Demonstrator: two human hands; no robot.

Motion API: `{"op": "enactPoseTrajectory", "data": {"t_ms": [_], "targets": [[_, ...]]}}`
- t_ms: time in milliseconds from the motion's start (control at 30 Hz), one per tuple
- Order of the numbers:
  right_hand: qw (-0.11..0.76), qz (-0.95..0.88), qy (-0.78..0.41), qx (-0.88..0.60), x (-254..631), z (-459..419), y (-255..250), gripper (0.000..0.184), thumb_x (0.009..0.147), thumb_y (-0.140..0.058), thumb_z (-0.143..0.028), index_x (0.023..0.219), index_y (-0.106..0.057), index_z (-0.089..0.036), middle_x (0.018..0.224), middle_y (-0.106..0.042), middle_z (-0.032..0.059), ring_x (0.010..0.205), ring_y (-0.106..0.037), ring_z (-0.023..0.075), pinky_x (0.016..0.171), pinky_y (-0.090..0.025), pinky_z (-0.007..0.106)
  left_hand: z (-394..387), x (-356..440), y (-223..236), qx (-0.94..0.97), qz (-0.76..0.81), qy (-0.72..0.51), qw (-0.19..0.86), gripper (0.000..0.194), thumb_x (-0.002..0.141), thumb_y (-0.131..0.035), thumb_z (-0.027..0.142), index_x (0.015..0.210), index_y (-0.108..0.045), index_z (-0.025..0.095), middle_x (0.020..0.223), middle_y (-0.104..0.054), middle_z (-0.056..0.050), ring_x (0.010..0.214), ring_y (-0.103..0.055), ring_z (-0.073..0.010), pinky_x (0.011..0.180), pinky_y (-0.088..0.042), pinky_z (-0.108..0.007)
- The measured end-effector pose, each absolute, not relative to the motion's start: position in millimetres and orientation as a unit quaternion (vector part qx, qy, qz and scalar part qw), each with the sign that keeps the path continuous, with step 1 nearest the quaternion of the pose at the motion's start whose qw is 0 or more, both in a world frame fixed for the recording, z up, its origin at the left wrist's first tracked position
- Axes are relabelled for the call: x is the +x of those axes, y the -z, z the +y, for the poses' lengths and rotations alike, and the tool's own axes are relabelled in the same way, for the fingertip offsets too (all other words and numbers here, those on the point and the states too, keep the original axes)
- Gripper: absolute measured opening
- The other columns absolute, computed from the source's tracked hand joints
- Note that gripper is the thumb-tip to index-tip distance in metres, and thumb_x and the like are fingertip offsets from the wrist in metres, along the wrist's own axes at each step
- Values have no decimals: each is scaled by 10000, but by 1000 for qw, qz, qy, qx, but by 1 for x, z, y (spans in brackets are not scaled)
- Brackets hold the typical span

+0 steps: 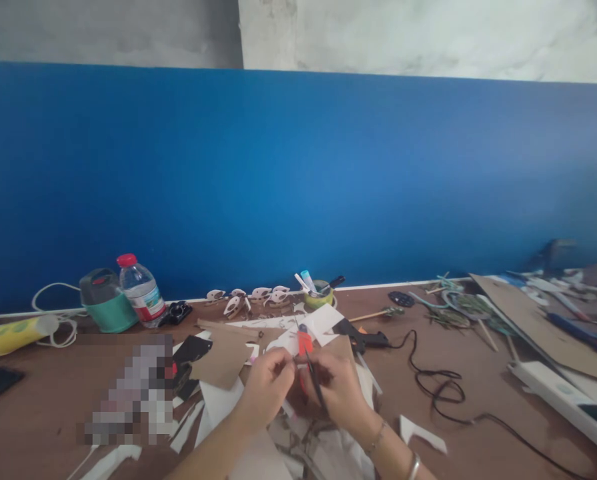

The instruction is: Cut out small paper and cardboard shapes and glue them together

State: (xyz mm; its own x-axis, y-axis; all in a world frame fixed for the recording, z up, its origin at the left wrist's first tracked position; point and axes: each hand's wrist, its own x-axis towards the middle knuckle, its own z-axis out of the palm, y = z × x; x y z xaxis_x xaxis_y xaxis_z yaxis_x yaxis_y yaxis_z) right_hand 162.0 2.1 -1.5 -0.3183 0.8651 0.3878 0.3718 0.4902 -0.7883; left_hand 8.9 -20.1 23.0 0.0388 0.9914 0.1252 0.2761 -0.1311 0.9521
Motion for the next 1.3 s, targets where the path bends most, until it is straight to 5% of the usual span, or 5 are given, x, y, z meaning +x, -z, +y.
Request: {"op": "enactPoseTrajectory", "data": {"t_ms": [300,467,800,1133,1300], "targets": [[356,-790,-227,-444,163,-3,-7,140,780,-525,-243,727,-633,-173,565,-583,-1,500,-456,110,491,-327,202,-24,7,-28,762,516,-354,169,247,827,-398,153,600,-478,207,653,-563,-37,734,-505,-199,711,-369,-309],[388,-763,-277,-437,161,-1,-8,103,726,-546,-204,639,-584,-165,520,-521,-27,485,-422,95,458,-300,190,-24,6,-28,764,493,-368,194,201,796,-409,126,622,-462,212,718,-604,-40,748,-521,-193,759,-378,-316],[399,-607,-556,-403,159,3,-12,121,703,-588,-276,676,-548,-164,451,-518,-51,337,-467,92,334,-376,181,-21,6,-27,704,502,-421,275,184,749,-408,153,577,-382,214,646,-524,-12,700,-496,-178,690,-370,-290],[413,-743,-353,-391,164,2,-8,45,688,-606,-165,679,-640,-138,552,-528,-22,523,-425,92,465,-326,187,-22,3,-22,734,527,-372,211,190,800,-405,185,611,-408,206,651,-517,-18,706,-491,-191,662,-355,-303],[404,-712,-423,-388,163,3,-9,77,720,-604,-201,731,-644,-136,563,-566,-14,487,-463,93,456,-350,190,-23,2,-20,792,494,-343,103,152,796,-433,168,651,-409,206,667,-518,-29,726,-475,-208,653,-341,-319]]}}
